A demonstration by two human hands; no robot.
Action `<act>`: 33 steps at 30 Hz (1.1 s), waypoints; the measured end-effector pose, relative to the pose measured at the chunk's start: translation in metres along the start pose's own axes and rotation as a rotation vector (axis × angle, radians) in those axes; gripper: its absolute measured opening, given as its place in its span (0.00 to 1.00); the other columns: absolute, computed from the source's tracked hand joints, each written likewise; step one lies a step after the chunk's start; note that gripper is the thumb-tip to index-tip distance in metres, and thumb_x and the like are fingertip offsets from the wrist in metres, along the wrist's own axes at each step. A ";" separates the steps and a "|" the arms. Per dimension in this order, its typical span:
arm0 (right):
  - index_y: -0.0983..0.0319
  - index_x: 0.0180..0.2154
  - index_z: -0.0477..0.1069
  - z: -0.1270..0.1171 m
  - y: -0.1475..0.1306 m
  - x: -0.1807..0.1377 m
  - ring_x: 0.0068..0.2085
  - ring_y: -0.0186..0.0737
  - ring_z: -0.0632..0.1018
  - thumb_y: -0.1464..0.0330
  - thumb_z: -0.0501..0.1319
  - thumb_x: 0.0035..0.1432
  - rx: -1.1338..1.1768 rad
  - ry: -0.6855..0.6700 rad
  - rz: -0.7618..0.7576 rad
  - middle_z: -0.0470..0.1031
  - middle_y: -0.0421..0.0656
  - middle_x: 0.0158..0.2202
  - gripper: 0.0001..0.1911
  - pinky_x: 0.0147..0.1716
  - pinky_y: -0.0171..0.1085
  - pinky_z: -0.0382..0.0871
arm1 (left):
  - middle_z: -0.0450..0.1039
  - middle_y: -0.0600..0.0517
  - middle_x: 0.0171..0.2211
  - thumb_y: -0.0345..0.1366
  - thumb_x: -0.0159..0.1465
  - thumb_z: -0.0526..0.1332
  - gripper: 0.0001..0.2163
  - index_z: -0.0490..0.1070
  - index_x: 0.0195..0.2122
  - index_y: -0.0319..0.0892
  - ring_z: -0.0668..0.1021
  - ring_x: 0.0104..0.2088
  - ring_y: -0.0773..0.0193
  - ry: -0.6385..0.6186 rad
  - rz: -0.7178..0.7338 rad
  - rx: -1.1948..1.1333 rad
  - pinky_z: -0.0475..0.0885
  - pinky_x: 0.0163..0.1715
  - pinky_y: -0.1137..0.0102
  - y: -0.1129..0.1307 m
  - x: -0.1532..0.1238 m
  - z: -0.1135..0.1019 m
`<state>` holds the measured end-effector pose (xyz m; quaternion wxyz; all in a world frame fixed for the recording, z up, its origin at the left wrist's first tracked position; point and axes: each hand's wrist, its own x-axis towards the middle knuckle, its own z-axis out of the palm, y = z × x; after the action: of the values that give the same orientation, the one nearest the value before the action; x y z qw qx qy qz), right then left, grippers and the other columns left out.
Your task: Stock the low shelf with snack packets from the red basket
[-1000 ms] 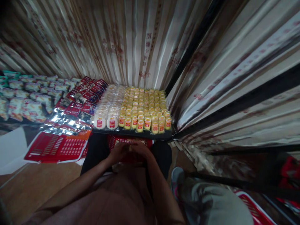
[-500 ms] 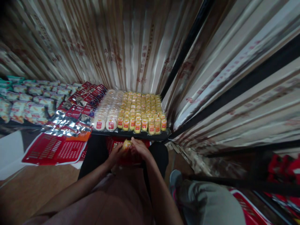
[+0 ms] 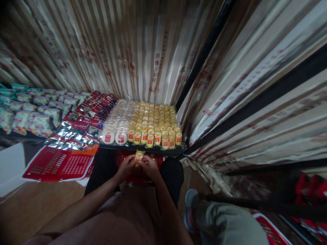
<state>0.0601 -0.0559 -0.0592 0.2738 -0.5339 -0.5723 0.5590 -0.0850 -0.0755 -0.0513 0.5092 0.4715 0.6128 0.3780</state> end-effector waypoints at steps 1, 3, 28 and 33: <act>0.60 0.41 0.71 0.000 -0.001 0.000 0.36 0.40 0.77 0.64 0.57 0.52 -0.028 0.039 -0.014 0.77 0.43 0.35 0.14 0.38 0.37 0.72 | 0.75 0.47 0.43 0.30 0.59 0.53 0.14 0.69 0.45 0.38 0.76 0.42 0.63 0.018 0.039 0.034 0.70 0.43 0.71 0.001 0.001 0.000; 0.60 0.42 0.71 -0.002 -0.004 0.001 0.35 0.39 0.76 0.63 0.58 0.52 -0.086 0.142 -0.050 0.77 0.44 0.36 0.15 0.37 0.37 0.72 | 0.74 0.47 0.42 0.31 0.59 0.54 0.13 0.69 0.45 0.38 0.76 0.40 0.63 0.043 0.116 0.091 0.70 0.42 0.70 0.003 0.002 0.000; 0.62 0.44 0.71 -0.008 -0.019 0.021 0.40 0.38 0.74 0.66 0.50 0.60 -0.301 0.578 -0.478 0.72 0.49 0.42 0.16 0.43 0.39 0.71 | 0.71 0.51 0.34 0.34 0.61 0.57 0.04 0.67 0.37 0.41 0.74 0.35 0.63 0.390 0.267 0.385 0.68 0.39 0.69 0.024 0.048 0.022; 0.63 0.47 0.68 -0.016 -0.015 0.024 0.35 0.38 0.73 0.63 0.51 0.60 -0.394 0.754 -0.362 0.71 0.48 0.39 0.17 0.38 0.39 0.70 | 0.70 0.50 0.33 0.33 0.62 0.56 0.03 0.67 0.36 0.41 0.73 0.38 0.60 0.457 0.307 0.478 0.67 0.41 0.67 0.023 0.048 0.024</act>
<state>0.0630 -0.0251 -0.0486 0.4493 -0.6334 -0.6120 0.1496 -0.0589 -0.0233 -0.0475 0.1719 0.5672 0.7037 0.3918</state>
